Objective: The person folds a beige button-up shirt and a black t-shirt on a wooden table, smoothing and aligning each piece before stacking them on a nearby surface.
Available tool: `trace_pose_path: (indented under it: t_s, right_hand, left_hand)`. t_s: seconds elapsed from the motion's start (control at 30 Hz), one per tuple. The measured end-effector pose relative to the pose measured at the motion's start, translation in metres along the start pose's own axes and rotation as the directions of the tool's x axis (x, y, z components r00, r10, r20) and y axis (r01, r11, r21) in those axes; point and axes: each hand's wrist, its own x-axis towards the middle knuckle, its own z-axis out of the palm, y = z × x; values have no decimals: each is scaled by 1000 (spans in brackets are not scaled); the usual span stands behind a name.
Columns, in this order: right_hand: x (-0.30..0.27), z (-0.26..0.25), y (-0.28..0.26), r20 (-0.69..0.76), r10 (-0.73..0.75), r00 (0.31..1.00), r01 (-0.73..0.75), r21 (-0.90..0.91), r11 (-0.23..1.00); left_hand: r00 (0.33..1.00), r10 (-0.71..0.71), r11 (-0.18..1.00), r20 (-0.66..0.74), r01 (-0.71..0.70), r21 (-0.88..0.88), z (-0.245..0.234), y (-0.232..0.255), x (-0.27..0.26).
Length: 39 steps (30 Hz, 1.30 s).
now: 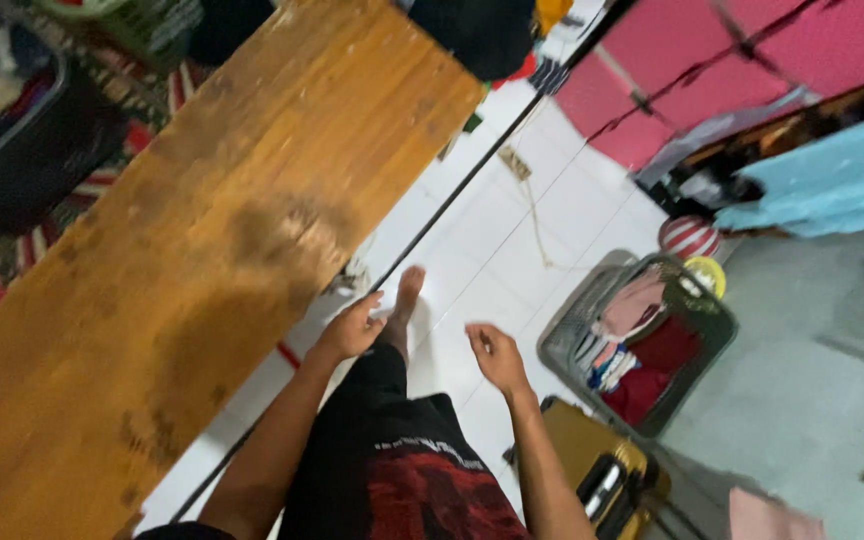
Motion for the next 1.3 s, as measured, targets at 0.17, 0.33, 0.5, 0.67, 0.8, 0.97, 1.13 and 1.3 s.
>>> trace_pose_path:
  t_s: [0.17,0.33,0.5,0.67,0.8,0.97,1.13,1.3]
  right_hand:
    - [48,-47,82,48,112,993,-109,-58,992]
    - [118,-104,84,76,198,977,-195,-42,980]
    - [199,-148,53,2,172,985,-172,1,985]
    - [316,-174,-10,14,58,998,-56,-83,995]
    - [417,-200,-81,80,-47,996,53,-74,996]
    - [570,-213,-83,152,-174,973,164,78,983]
    - [735,-208,-126,265,-208,941,194,78,978]
    - [900,-158,-137,269,-494,827,545,-169,821]
  left_hand:
    - [991,87,993,-98,-95,-75,-28,71,110]
    - [976,96,995,-195,-92,29,-31,68,240]
    - [974,-110,977,-198,69,-203,-37,127,326]
    - [908,-6,996,-419,-31,-81,-37,145,455]
    - [791,-531,839,-303,441,-319,-171,340,412]
    - [727,-617,754,-300,656,40,-170,262,540]
    - [735,-633,738,-244,668,96,-140,202,591]
    - [221,60,-33,-973,975,219,-81,177,626]
